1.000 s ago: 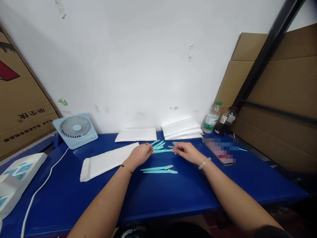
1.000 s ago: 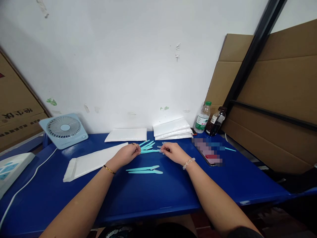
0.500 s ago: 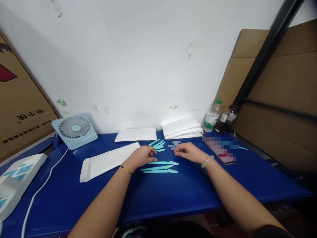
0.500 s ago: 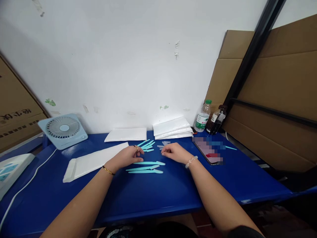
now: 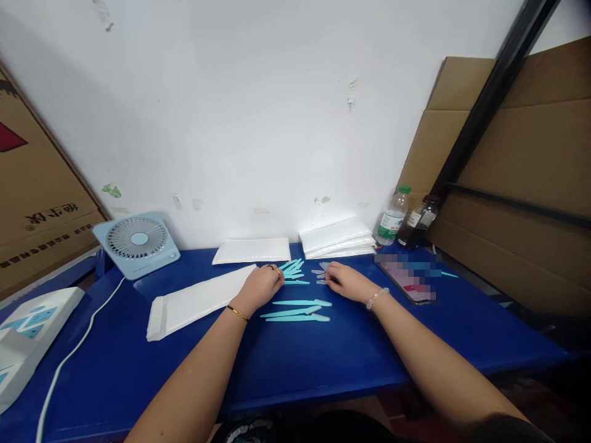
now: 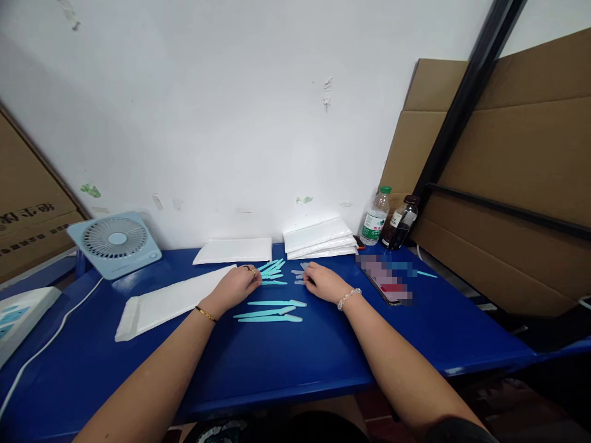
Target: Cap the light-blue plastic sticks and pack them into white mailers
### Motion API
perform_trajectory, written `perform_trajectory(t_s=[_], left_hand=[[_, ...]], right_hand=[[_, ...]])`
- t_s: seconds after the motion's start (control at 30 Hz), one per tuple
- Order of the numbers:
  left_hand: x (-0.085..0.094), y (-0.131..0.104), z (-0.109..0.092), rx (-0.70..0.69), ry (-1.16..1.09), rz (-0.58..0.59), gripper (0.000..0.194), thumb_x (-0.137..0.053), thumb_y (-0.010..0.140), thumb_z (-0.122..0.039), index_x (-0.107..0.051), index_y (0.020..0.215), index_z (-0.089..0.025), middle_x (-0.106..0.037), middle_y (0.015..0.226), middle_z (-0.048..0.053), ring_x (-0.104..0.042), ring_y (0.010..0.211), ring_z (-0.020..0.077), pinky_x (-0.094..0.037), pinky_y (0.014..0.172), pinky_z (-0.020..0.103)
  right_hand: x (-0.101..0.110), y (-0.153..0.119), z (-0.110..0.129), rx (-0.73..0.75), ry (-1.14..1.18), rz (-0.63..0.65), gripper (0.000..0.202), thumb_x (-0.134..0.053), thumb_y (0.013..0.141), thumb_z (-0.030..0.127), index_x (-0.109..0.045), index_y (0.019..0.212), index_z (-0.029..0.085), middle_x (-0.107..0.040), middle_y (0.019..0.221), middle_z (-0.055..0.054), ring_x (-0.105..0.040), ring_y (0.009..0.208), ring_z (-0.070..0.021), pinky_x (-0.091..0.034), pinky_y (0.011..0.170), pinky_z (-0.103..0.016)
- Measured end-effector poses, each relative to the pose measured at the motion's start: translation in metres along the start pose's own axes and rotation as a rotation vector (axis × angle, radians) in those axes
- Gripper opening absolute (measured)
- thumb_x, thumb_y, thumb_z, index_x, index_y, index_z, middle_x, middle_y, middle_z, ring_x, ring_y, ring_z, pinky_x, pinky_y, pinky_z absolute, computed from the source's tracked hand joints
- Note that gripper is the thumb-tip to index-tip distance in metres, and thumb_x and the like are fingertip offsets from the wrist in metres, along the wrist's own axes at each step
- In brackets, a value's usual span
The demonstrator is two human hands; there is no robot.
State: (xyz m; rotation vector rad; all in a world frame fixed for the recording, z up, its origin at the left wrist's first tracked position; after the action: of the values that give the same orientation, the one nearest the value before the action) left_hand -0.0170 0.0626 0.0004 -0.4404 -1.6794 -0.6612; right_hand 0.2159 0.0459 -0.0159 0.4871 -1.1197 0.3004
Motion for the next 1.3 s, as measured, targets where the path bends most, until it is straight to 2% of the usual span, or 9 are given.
perform_trajectory(t_s=[0.13, 0.27, 0.5, 0.6, 0.77, 1.03, 1.3], left_hand=[[0.007, -0.002, -0.005, 0.017, -0.142, -0.038, 0.027, -0.036, 0.090, -0.029, -0.059, 0.082, -0.018, -0.063, 0.084, 0.008, -0.056, 0.072, 0.0182, -0.038, 0.065, 0.028], [0.007, -0.005, -0.005, 0.068, -0.243, -0.015, 0.028, -0.035, 0.090, -0.035, -0.057, 0.084, -0.018, -0.062, 0.076, 0.005, -0.055, 0.066, 0.0175, -0.035, 0.060, 0.027], [-0.001, -0.006, -0.002, 0.121, -0.548, 0.068, 0.032, -0.035, 0.088, -0.045, -0.054, 0.086, -0.019, -0.059, 0.072, 0.001, -0.050, 0.061, 0.0145, -0.035, 0.055, 0.025], [-0.002, -0.005, -0.001, 0.146, -0.636, 0.105, 0.032, -0.038, 0.086, -0.046, -0.053, 0.084, -0.018, -0.057, 0.073, 0.001, -0.048, 0.061, 0.0133, -0.036, 0.056, 0.024], [0.000, -0.004, 0.001, 0.166, -0.709, 0.111, 0.030, -0.039, 0.085, -0.044, -0.052, 0.083, -0.018, -0.056, 0.073, 0.000, -0.046, 0.062, 0.0122, -0.037, 0.058, 0.024], [-0.002, -0.002, 0.002, 0.178, -0.793, 0.092, 0.028, -0.040, 0.083, -0.043, -0.050, 0.085, -0.017, -0.055, 0.074, 0.001, -0.047, 0.061, 0.0115, -0.041, 0.060, 0.024], [-0.002, 0.000, 0.001, 0.169, -0.767, 0.043, 0.029, -0.041, 0.084, -0.044, -0.053, 0.087, -0.017, -0.056, 0.075, 0.001, -0.048, 0.063, 0.0122, -0.041, 0.060, 0.024]], right_hand=[[0.002, 0.000, 0.005, -0.003, 0.087, -0.029, 0.010, -0.047, 0.083, 0.019, -0.056, 0.077, 0.019, -0.058, 0.076, -0.003, -0.054, 0.067, -0.0145, -0.041, 0.064, -0.027], [0.003, -0.002, -0.002, -0.115, 0.359, -0.045, 0.010, -0.052, 0.082, 0.025, -0.058, 0.078, 0.018, -0.060, 0.065, 0.000, -0.057, 0.058, -0.0134, -0.042, 0.059, -0.026], [0.004, -0.002, -0.014, -0.251, 0.791, -0.193, 0.024, -0.070, 0.068, 0.036, -0.060, 0.073, 0.015, -0.064, 0.066, -0.002, -0.061, 0.062, -0.0147, -0.047, 0.062, -0.027], [0.009, -0.001, -0.012, -0.254, 0.853, -0.254, 0.028, -0.073, 0.064, 0.038, -0.061, 0.075, 0.015, -0.064, 0.066, -0.002, -0.060, 0.061, -0.0140, -0.048, 0.063, -0.028], [0.013, -0.001, -0.007, -0.230, 0.902, -0.282, 0.034, -0.071, 0.067, 0.043, -0.066, 0.085, 0.015, -0.064, 0.068, -0.002, -0.058, 0.062, -0.0134, -0.048, 0.065, -0.029], [0.008, 0.001, -0.015, -0.318, 1.054, -0.374, 0.038, -0.071, 0.067, 0.051, -0.063, 0.077, 0.015, -0.064, 0.067, -0.003, -0.058, 0.057, -0.0124, -0.046, 0.056, -0.026], [0.003, 0.002, -0.002, -0.304, 1.117, -0.377, 0.036, -0.070, 0.069, 0.048, -0.060, 0.079, 0.016, -0.065, 0.066, -0.002, -0.061, 0.055, -0.0126, -0.045, 0.052, -0.024]])
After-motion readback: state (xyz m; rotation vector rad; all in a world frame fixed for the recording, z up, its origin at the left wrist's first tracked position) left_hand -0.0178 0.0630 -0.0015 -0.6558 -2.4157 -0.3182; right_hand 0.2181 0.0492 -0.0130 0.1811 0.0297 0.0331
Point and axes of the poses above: each hand's wrist, its own y-axis towards the middle knuckle, its own x-axis out of the back of the hand, z = x × y, the point moved 4 cm from there along y, towards the middle knuckle
